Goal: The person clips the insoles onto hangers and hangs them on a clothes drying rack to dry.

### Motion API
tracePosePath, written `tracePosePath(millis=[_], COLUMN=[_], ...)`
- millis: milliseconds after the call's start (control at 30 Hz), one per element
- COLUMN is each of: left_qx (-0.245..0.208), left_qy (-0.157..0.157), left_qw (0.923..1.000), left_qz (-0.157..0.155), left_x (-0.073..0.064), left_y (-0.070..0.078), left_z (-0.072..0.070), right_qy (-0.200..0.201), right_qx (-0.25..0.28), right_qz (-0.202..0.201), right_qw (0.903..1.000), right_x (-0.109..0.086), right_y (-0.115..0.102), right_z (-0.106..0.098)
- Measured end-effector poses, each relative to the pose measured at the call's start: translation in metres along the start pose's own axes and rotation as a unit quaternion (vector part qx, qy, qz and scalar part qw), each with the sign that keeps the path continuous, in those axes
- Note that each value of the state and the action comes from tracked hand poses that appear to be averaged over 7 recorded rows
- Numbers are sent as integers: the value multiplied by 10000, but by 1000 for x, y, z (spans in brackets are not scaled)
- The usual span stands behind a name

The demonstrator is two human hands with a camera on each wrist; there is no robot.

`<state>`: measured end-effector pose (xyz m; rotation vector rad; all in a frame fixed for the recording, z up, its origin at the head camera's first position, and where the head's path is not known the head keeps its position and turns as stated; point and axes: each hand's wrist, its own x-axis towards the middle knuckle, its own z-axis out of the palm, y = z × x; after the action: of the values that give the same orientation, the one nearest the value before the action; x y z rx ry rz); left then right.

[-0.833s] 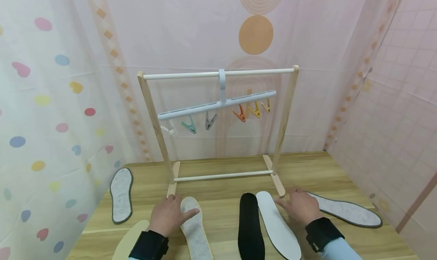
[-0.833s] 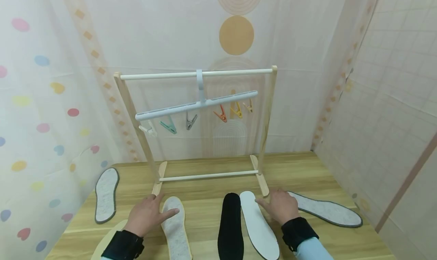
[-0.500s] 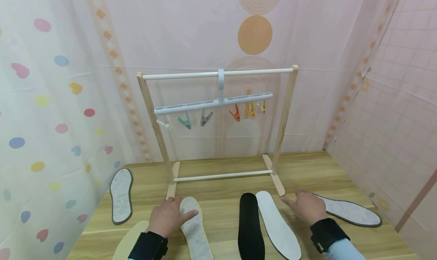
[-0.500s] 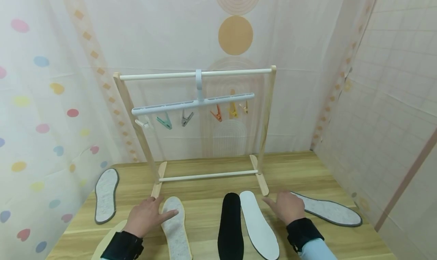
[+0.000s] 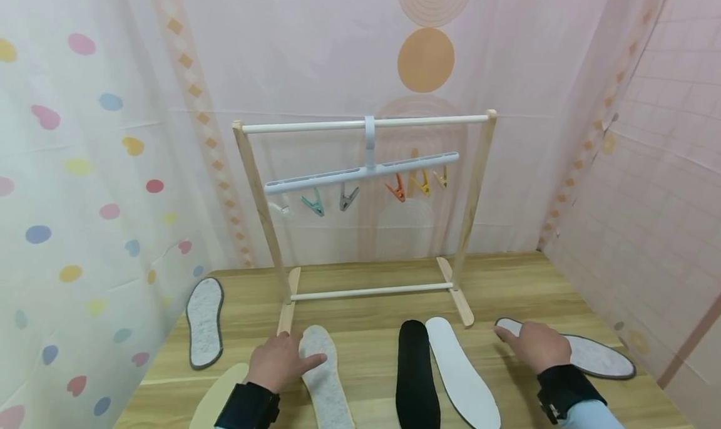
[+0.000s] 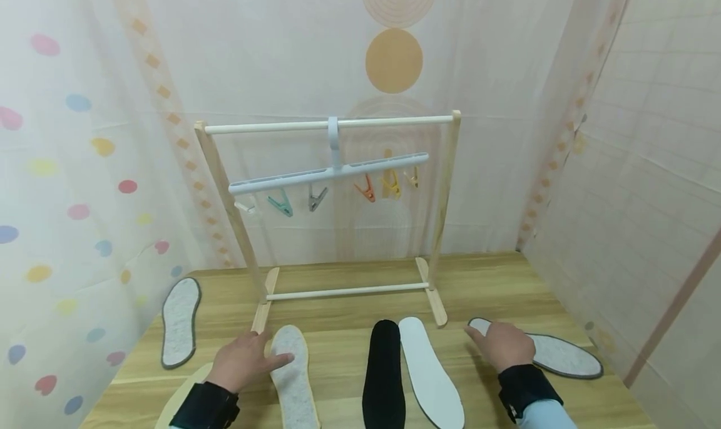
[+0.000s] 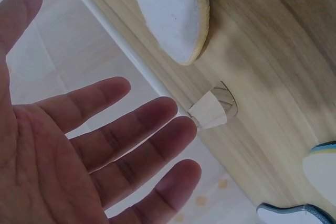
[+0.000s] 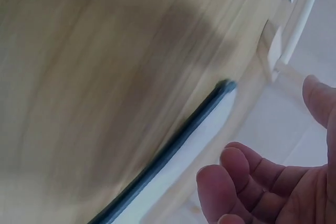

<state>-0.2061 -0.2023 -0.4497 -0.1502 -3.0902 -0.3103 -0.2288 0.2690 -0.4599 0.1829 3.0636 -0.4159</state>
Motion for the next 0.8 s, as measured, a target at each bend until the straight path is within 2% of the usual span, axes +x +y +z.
tracePosePath(millis=[333,600,800], left_qx=[82,-46,-11], left_qy=[178,287,274], left_qw=[9998,9995,9996], left_qz=[100,102,82], left_x=[-4,-7,-7], left_y=[-1,0,0], left_z=[1,1,1], right_qy=[-497,-718,-898], right_qx=[-129,-303,-494], right_qz=[362,639,699], right_qw=[9980,9949,9923], right_x=[1,-2,-2], right_y=[35,67,94], right_z=[-14,-24,-26])
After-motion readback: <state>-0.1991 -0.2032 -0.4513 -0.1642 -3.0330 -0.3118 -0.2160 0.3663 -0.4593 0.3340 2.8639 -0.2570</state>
